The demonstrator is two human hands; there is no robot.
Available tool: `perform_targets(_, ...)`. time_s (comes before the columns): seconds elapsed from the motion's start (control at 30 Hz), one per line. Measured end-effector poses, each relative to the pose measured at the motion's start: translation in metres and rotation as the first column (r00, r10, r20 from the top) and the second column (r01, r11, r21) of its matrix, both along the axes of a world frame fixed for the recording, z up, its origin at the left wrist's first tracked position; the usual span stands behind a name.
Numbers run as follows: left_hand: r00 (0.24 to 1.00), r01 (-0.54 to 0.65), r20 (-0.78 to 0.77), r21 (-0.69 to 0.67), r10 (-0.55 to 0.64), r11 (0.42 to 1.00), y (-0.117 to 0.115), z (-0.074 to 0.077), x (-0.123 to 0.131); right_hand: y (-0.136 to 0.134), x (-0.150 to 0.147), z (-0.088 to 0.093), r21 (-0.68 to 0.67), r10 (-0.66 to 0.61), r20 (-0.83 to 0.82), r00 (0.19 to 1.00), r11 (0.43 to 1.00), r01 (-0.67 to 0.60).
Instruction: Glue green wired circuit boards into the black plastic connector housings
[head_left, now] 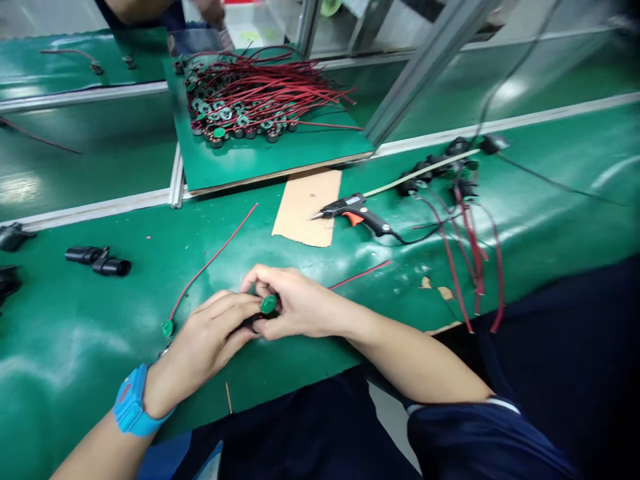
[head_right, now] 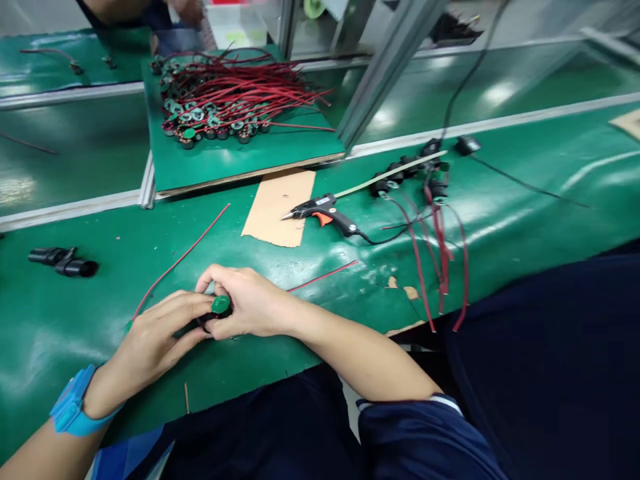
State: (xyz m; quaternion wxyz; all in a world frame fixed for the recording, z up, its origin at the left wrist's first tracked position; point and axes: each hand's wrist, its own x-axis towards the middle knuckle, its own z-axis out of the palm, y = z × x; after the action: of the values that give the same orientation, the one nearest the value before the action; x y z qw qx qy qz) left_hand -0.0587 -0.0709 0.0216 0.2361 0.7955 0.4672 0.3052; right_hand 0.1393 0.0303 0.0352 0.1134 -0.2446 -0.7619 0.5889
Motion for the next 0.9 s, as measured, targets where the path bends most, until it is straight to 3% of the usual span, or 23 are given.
perform_targets(0.17,0.972,-0.231,0.037,0.013,0.23,0.973,-0.004,-0.01,-0.006,0.005,0.016,0.018,0.024,0.014,0.026,1.0,1.0,-0.015)
perform_targets(0.27,0.964,-0.266,0.019,0.124,0.265,0.956,-0.01,-0.019,-0.007,-0.008,0.022,0.033,0.255,-0.026,0.08,0.996,0.967,0.005)
perform_targets(0.4,0.969,-0.243,0.029,0.268,0.245,0.932,-0.013,-0.02,0.002,-0.038,0.033,0.051,0.578,-0.089,0.229,0.969,0.814,-0.062)
perform_targets(0.5,0.982,-0.176,-0.024,0.266,0.189,0.948,-0.009,-0.017,0.008,-0.046,0.054,0.065,0.764,-0.324,0.333,0.885,0.643,-0.052)
perform_targets(0.57,0.99,-0.093,-0.077,0.274,0.118,0.957,-0.006,-0.015,0.009,-0.034,0.077,0.075,0.847,-0.575,0.365,0.732,0.532,-0.005)
perform_targets(0.63,0.993,-0.002,-0.115,0.287,0.036,0.958,-0.004,-0.015,0.011,-0.006,0.106,0.083,0.886,-0.803,0.393,0.448,0.461,0.05)
perform_targets(0.7,0.991,0.054,-0.134,0.295,-0.015,0.954,-0.002,-0.013,0.013,0.034,0.141,0.088,0.891,-0.899,0.421,0.116,0.434,0.132)
perform_targets(0.8,0.99,0.076,-0.135,0.298,-0.037,0.951,-0.001,-0.009,0.017,0.092,0.195,0.085,0.886,-0.901,0.428,-0.075,0.401,0.232)
perform_targets(0.9,0.986,0.098,-0.159,0.28,-0.054,0.955,0.002,-0.01,0.019,0.127,0.234,0.075,0.869,-0.891,0.43,-0.145,0.364,0.335)
